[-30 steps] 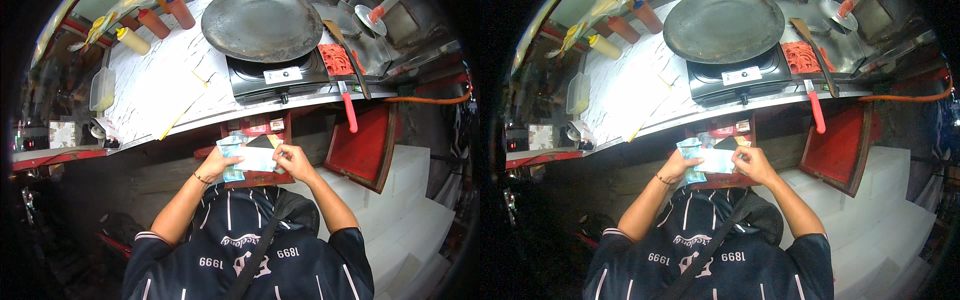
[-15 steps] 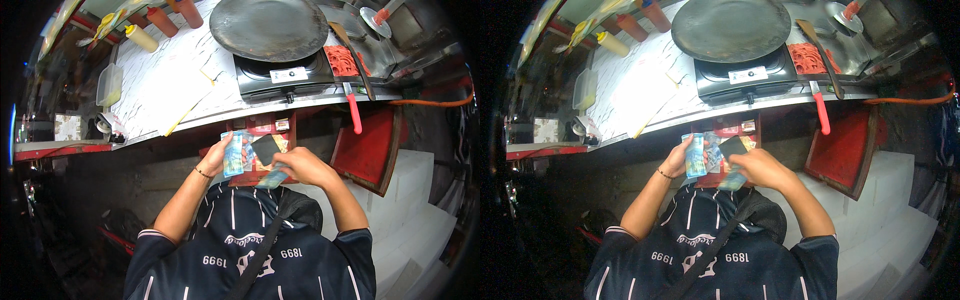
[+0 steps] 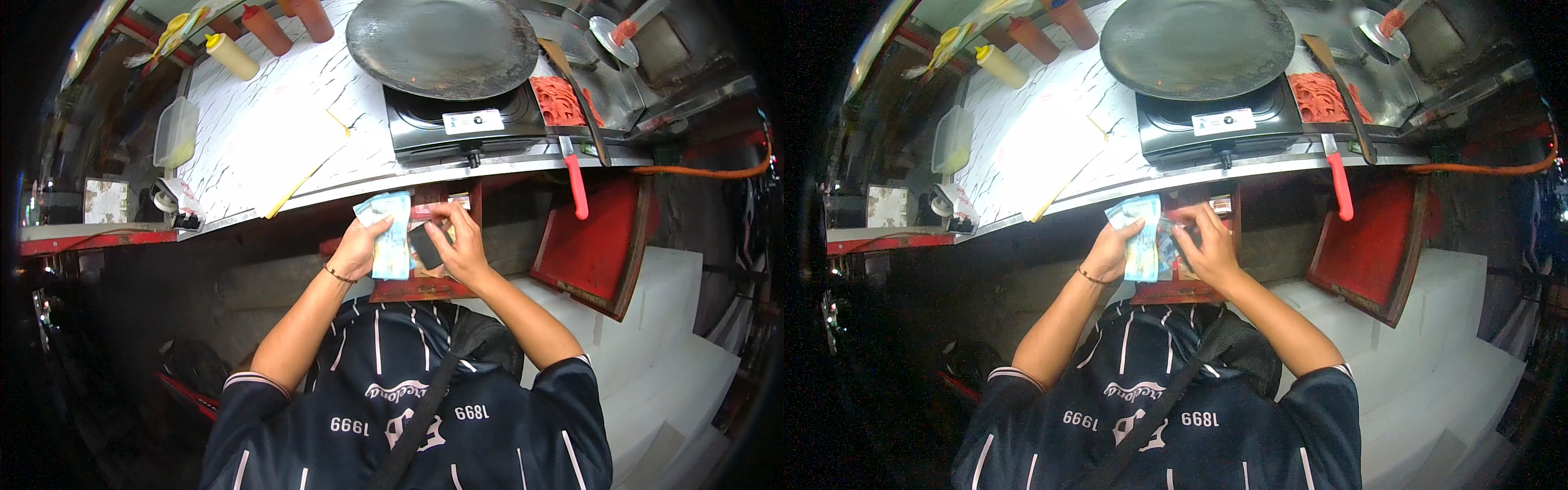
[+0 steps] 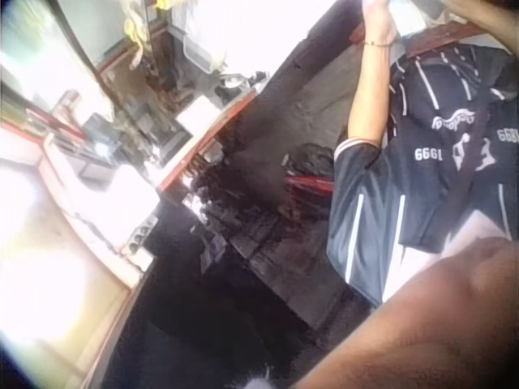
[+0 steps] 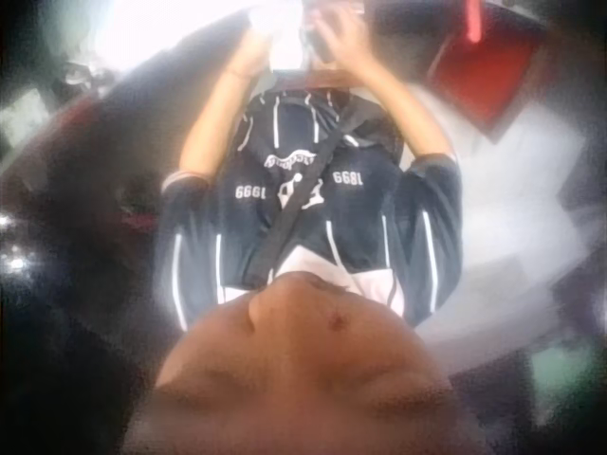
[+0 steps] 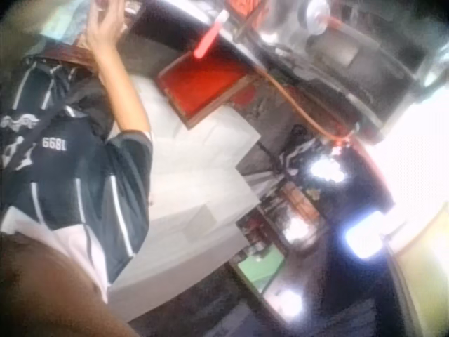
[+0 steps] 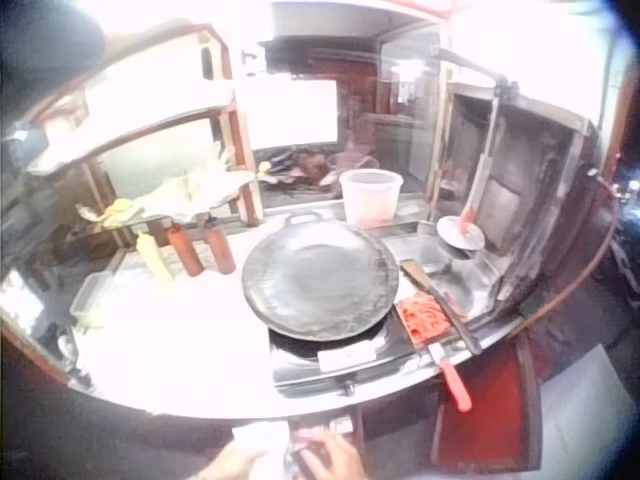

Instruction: The person assembles a street food item by placing shredded meat onto a flatbread, adding sauces from squeeze bottles, folding the bread, and wrapping it in paper. The person then hands the wrapped food to a customer and handles cash from a drawer.

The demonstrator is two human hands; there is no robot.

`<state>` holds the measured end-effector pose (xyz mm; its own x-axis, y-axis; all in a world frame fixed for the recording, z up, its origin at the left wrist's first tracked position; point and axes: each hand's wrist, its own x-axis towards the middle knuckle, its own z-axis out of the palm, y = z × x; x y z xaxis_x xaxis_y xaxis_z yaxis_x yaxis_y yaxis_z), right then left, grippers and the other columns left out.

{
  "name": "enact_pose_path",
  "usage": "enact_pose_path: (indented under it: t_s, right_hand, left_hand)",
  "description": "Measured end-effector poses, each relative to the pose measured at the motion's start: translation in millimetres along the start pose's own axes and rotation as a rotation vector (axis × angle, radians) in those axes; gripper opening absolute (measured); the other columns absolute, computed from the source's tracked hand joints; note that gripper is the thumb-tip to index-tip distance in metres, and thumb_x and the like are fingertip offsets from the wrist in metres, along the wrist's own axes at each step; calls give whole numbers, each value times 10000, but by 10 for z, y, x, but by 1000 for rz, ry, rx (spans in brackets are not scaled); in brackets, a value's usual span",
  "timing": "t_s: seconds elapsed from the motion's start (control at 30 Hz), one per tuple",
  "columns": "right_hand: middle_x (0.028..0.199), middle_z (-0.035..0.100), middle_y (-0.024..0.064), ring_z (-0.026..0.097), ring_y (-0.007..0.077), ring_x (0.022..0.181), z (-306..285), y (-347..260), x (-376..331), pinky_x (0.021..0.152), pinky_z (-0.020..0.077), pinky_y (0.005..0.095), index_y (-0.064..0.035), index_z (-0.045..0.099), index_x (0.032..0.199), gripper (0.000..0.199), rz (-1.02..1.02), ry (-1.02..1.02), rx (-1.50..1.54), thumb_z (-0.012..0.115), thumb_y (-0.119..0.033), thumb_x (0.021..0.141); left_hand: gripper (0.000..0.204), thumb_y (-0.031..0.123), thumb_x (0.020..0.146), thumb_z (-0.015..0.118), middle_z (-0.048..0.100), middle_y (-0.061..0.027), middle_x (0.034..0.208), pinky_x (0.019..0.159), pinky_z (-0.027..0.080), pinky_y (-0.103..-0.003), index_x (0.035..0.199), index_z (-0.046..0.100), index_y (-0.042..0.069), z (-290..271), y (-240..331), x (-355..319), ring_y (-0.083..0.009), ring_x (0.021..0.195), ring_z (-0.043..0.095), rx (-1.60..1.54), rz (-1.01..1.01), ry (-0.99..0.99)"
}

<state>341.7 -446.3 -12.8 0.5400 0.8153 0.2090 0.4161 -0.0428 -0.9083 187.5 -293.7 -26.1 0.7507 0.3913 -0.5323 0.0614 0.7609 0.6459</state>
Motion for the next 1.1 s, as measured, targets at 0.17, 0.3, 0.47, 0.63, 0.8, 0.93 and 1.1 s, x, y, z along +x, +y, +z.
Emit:
enact_pose_path:
  t_s: [0.17, 0.3, 0.47, 0.63, 0.8, 0.93, 1.1]
  right_hand:
    - [1012, 602, 81, 594, 280, 929, 0, 50, -179, 798, 482, 407, -83, 690, 1000, 348, -472, -281, -316, 850, -276, 758]
    - [1055, 612, 70, 588, 253, 958, 83, 138, -165, 811, 457, 399, -108, 715, 991, 298, -620, -241, -427, 804, -267, 756]
    - [1040, 646, 44, 608, 203, 940, 151, 121, -108, 812, 453, 379, -112, 729, 1001, 253, -786, -163, -489, 700, -188, 761]
    - [900, 638, 17, 619, 178, 859, 160, 90, -118, 762, 466, 356, -60, 699, 969, 236, -919, -249, -381, 664, -168, 762]
    - [821, 561, 13, 590, 181, 787, 227, 263, -215, 707, 473, 323, -77, 637, 876, 162, -947, -350, -337, 649, -175, 748]
    - [848, 574, 38, 591, 216, 821, 63, 618, -171, 729, 459, 367, -93, 626, 861, 110, -673, -378, -454, 638, -165, 780]
    - [1057, 689, 130, 666, 302, 1022, 313, 831, 239, 858, 534, 417, -50, 707, 966, 166, -205, -450, -803, 607, -108, 846]
  left_hand:
    - [379, 218, 1074, 428, 660, -165, 1222, 949, 566, -450, 1383, 495, 9, -17, 91, 30, -287, 1058, 671, -258, -44, 12]
    - [430, 257, 1078, 389, 635, -159, 1260, 1015, 526, -464, 1417, 474, 5, -52, 63, 98, -289, 1103, 647, -371, -58, -50]
    - [439, 271, 1072, 402, 644, -155, 1220, 1013, 525, -457, 1414, 481, 8, -37, 22, 151, -283, 1071, 650, -370, -35, -58]
    - [435, 241, 1044, 468, 647, -134, 1135, 1041, 517, -463, 1417, 479, 18, -136, -37, 44, -278, 1055, 649, -374, 14, -38]
    - [433, 221, 995, 560, 635, -106, 1100, 942, 530, -460, 1393, 503, 62, -213, 0, -109, -256, 936, 622, -332, 70, 80]
    - [444, 91, 938, 547, 630, -118, 1101, 876, 560, -444, 1380, 511, 59, -401, 151, -234, -261, 909, 628, -89, 63, 87]
    - [931, -104, 661, 448, 608, -135, 1032, 900, 549, -460, 1563, 328, 92, -193, 111, -442, -286, 936, 615, -90, 66, 82]
